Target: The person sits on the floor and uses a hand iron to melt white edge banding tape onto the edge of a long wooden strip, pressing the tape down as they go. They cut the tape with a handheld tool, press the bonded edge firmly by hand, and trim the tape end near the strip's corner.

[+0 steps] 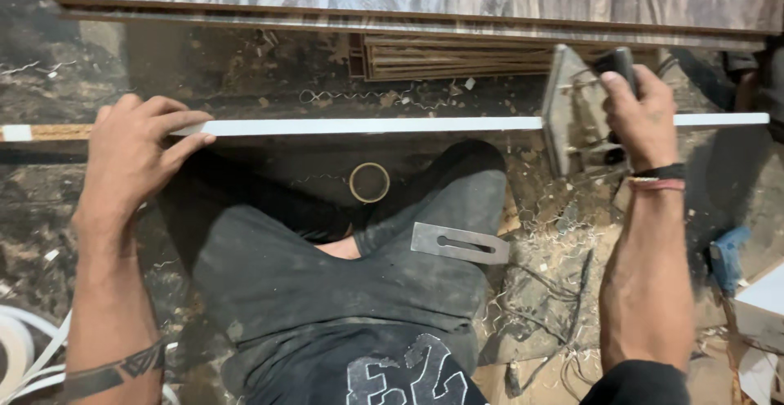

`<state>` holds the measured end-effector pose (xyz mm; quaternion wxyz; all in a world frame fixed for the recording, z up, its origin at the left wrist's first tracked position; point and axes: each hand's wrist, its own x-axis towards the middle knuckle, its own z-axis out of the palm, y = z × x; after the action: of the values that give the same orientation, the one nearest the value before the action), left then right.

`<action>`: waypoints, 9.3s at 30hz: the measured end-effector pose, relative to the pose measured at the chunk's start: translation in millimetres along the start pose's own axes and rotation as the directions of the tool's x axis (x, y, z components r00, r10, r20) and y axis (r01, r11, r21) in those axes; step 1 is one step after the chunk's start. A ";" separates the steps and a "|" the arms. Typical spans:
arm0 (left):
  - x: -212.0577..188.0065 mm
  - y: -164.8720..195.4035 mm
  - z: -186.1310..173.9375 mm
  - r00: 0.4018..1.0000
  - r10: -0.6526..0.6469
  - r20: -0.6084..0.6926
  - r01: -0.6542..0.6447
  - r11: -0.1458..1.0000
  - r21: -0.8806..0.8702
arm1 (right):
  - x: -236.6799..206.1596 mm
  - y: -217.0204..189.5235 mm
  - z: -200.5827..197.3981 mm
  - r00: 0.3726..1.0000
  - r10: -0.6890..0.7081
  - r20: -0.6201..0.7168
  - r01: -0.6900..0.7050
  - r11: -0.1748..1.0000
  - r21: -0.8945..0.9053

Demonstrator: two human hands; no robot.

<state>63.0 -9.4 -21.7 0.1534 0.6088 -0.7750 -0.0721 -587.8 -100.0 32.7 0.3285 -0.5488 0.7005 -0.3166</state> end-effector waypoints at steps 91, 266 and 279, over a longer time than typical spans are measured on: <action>11.3 -12.7 -7.2 0.998 0.064 0.029 -0.061 0.993 -0.105 | -25.6 -57.1 163.6 0.677 -0.553 0.486 0.736 0.523 -0.430; 19.2 84.0 36.5 0.931 0.267 -0.249 -0.303 0.946 -0.118 | -68.6 -127.1 179.1 0.870 -0.437 0.228 0.480 0.856 -0.190; 6.1 52.4 32.4 0.931 0.235 -0.278 -0.289 0.942 -0.172 | -100.3 -194.4 260.6 0.853 -0.400 0.336 0.486 0.844 -0.229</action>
<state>2.8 -4.6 -35.7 0.3228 0.4838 -0.8117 -0.0538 -250.1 -62.0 48.1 0.2508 -0.7793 0.5409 -0.1930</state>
